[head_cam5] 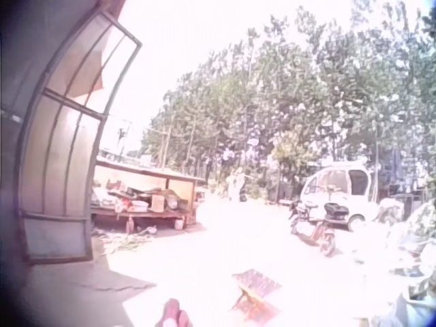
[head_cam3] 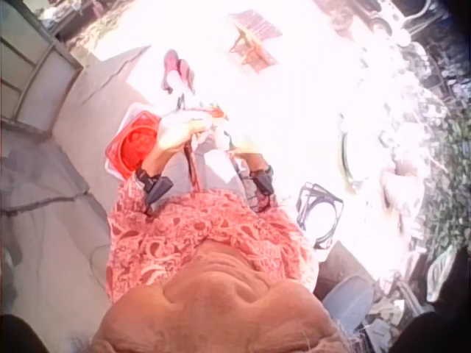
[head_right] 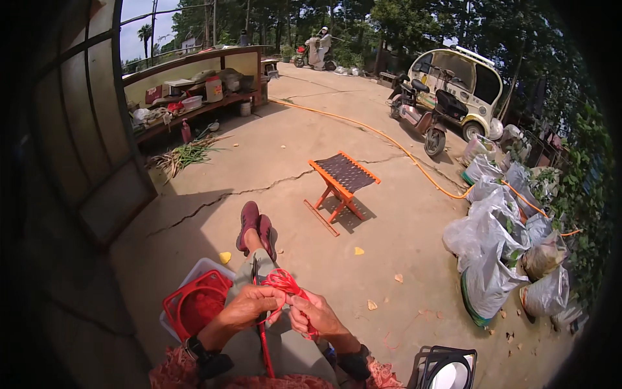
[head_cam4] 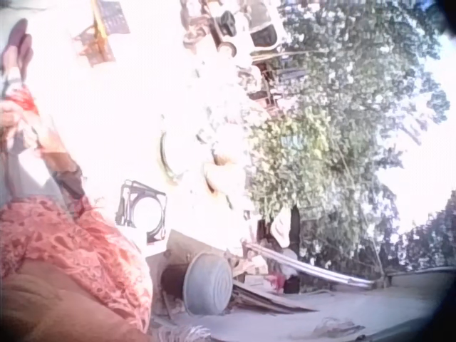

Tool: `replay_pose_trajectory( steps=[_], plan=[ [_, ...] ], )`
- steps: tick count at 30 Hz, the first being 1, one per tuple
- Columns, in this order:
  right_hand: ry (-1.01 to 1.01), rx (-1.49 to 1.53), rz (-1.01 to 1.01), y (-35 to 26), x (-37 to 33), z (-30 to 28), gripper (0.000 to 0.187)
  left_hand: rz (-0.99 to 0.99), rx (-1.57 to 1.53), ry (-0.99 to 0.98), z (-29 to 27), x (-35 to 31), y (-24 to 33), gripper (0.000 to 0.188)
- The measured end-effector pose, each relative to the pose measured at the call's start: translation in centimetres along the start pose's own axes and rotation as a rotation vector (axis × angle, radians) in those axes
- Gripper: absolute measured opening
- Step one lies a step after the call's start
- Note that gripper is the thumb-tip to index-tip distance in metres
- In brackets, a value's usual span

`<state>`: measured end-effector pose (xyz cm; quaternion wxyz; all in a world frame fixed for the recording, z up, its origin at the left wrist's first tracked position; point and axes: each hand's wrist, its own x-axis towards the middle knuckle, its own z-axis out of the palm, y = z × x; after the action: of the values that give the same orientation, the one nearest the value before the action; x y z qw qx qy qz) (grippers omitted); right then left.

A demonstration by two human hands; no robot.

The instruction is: Winding red string or cord around a black metal frame.

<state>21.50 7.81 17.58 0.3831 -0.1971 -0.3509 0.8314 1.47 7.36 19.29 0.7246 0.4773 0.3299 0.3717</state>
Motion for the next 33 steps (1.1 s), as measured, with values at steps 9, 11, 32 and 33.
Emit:
replay_pose_trajectory(
  steps=[9,11,32,33],
  plan=[
    [0.144,-0.203,-0.049,-0.2,0.1,-0.7,0.029,-0.095,-0.07,-0.044,-0.3,-0.5,-0.2,0.022],
    [0.116,-0.217,-0.034,-0.9,0.1,0.3,0.029,-0.11,-0.066,-0.048,-0.1,-0.3,-0.1,0.021],
    [0.249,-0.475,-0.248,-6.6,1.5,2.4,0.023,0.245,-0.115,0.344,-2.5,-3.4,-1.9,0.029],
    [0.265,-0.486,-0.25,-6.3,1.7,2.4,0.023,0.225,-0.122,0.354,-2.9,-3.9,-2.8,0.029]
  ],
)
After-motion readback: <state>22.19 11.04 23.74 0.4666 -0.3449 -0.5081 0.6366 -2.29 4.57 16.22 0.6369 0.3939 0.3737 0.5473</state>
